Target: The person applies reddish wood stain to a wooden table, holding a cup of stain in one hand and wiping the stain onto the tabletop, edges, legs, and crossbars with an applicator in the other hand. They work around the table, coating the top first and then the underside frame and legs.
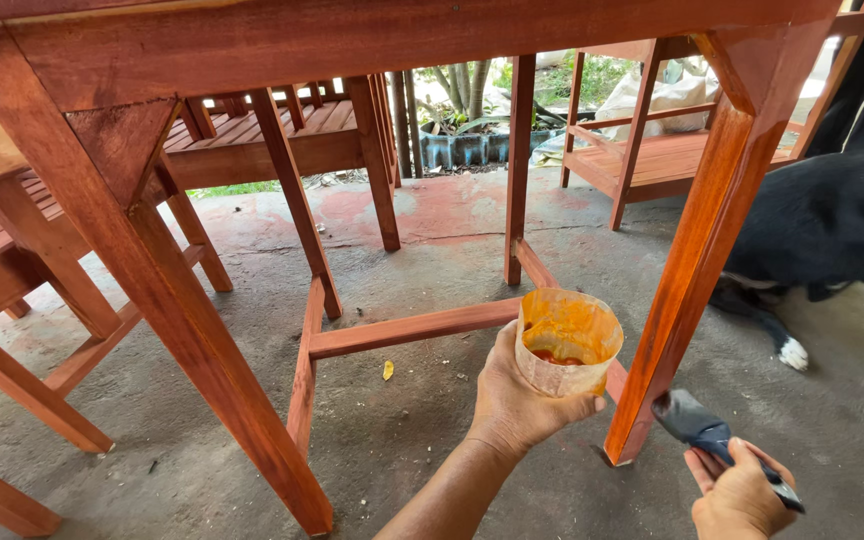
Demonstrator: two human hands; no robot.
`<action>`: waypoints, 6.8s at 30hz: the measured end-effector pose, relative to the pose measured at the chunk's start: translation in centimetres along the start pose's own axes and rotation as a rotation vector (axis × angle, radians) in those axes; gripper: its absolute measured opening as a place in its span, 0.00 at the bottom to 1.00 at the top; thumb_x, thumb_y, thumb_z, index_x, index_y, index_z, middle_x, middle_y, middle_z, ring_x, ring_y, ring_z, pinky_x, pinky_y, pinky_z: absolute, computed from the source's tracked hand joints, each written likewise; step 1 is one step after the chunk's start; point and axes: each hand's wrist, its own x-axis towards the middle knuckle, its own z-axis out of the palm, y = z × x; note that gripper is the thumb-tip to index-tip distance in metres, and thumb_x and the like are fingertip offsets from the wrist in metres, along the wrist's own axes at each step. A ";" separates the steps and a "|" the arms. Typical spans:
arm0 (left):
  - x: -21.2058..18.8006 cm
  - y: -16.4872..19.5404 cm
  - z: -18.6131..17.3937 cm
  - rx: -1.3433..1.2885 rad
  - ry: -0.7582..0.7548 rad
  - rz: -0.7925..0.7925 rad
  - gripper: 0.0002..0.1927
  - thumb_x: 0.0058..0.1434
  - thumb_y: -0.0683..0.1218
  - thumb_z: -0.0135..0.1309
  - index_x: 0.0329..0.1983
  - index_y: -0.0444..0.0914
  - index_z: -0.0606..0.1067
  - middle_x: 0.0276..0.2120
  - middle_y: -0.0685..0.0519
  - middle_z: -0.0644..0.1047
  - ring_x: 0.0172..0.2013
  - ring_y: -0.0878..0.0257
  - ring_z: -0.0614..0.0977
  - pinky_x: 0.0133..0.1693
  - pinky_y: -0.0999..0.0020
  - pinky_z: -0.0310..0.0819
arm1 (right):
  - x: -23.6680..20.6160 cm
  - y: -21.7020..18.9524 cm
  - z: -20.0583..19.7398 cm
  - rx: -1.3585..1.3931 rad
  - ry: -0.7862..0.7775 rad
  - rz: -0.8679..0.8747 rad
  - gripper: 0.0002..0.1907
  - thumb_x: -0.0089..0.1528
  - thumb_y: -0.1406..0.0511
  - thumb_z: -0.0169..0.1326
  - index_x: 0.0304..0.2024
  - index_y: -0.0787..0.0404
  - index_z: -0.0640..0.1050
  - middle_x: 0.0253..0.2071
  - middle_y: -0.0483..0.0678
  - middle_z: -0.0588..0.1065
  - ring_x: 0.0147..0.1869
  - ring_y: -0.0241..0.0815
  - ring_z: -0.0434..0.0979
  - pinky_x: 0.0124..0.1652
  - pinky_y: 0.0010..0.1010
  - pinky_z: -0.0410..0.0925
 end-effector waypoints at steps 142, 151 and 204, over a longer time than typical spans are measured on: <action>-2.1 0.2 1.9 -0.070 -0.078 0.122 0.53 0.38 0.43 0.74 0.67 0.30 0.61 0.58 0.47 0.77 0.60 0.59 0.80 0.63 0.64 0.74 | -3.8 -14.7 9.3 0.034 -0.390 -0.283 0.07 0.66 0.71 0.54 0.44 0.66 0.70 0.42 0.59 0.77 0.39 0.52 0.87 0.39 0.38 0.82; -1.3 4.1 0.4 0.025 -0.048 0.037 0.60 0.34 0.45 0.76 0.69 0.34 0.56 0.59 0.48 0.74 0.61 0.60 0.78 0.64 0.65 0.74 | -7.8 -21.2 12.9 0.064 -0.459 -0.538 0.05 0.70 0.71 0.52 0.47 0.65 0.71 0.44 0.58 0.79 0.43 0.49 0.89 0.42 0.34 0.80; 0.6 10.3 -0.8 -0.078 -0.096 -0.085 0.61 0.36 0.47 0.74 0.71 0.37 0.51 0.61 0.50 0.71 0.62 0.60 0.76 0.62 0.64 0.69 | -3.8 -21.8 14.9 0.366 -0.328 -0.437 0.12 0.70 0.69 0.51 0.49 0.51 0.62 0.54 0.51 0.72 0.52 0.53 0.85 0.53 0.47 0.80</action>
